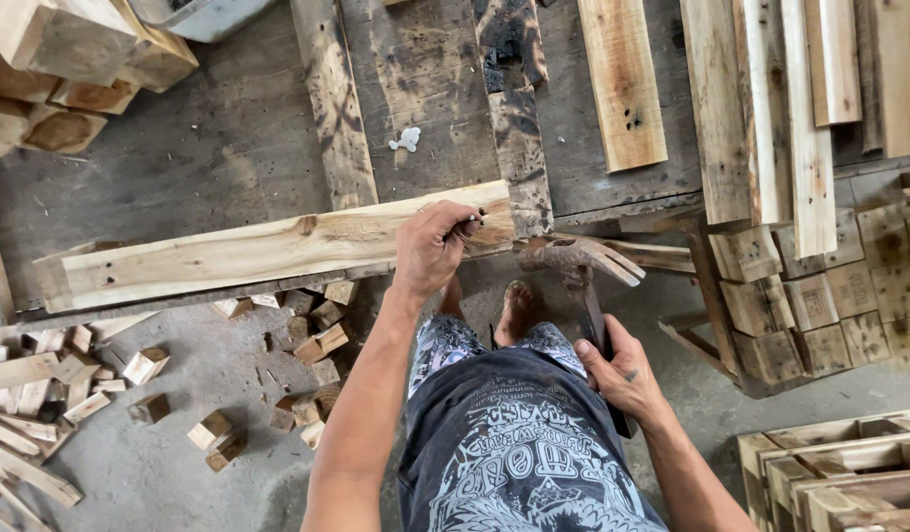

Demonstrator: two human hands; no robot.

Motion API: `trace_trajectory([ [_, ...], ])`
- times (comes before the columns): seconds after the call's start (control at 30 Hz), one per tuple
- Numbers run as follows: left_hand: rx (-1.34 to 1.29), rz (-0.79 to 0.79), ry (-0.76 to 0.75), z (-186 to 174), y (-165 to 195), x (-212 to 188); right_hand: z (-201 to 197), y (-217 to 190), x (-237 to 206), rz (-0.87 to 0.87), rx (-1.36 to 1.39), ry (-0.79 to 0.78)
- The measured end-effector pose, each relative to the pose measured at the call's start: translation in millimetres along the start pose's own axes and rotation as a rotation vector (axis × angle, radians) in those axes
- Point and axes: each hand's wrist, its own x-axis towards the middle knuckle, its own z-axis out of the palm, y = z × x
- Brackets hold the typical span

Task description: The person assembles small wooden frames by placing two short blocks on a workbench, aligning a long plank across them, and hammering nails to secure the pieces. The process is repeated for multiple frames, with the person retrieving nails from a container and using a hammer to drive them into the wood.

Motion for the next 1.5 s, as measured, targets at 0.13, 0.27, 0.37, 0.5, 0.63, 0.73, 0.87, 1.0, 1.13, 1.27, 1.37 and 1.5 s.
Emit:
trace_trajectory([
  [0.13,0.052,0.048,0.005,-2,-6,-2,-2,-9,-5,-0.065,0.108,-0.013],
  [0.27,0.023,0.011,0.000,-2,-9,-4,-1,-28,-7,-0.197,0.145,-0.008],
  [0.37,0.010,0.048,0.005,-2,-11,-5,-3,-50,-6,-0.395,0.091,0.005],
  [0.5,-0.003,0.095,0.003,-6,-11,-6,-11,-82,-11,-0.516,-0.214,0.112],
  [0.63,-0.004,0.103,-0.027,-12,-10,-6,-16,-107,-27,-0.947,-0.301,0.215],
  [0.73,-0.020,0.078,-0.031,-14,-10,-6,-7,-121,-28,-1.034,-0.530,0.307],
  [0.87,-0.012,0.097,-0.038,-16,-14,-5,16,-136,-6,-0.659,-0.772,0.114],
  [1.0,0.020,0.106,-0.064,-18,-18,-6,18,-147,-11,-0.746,-0.692,0.078],
  [1.13,0.009,0.103,-0.052,-16,-21,-9,11,-147,-27,-0.984,-0.674,0.169],
  [1.27,-0.009,0.107,-0.057,-11,-27,-10,16,-136,-3,-0.631,-0.800,0.114],
  [1.37,0.026,0.146,-0.056,-9,-29,-8,10,-120,10,-0.558,-0.702,0.086],
  [1.5,0.058,0.101,-0.184,-18,-21,-6,-7,-89,-5,-0.429,-0.457,0.162],
])
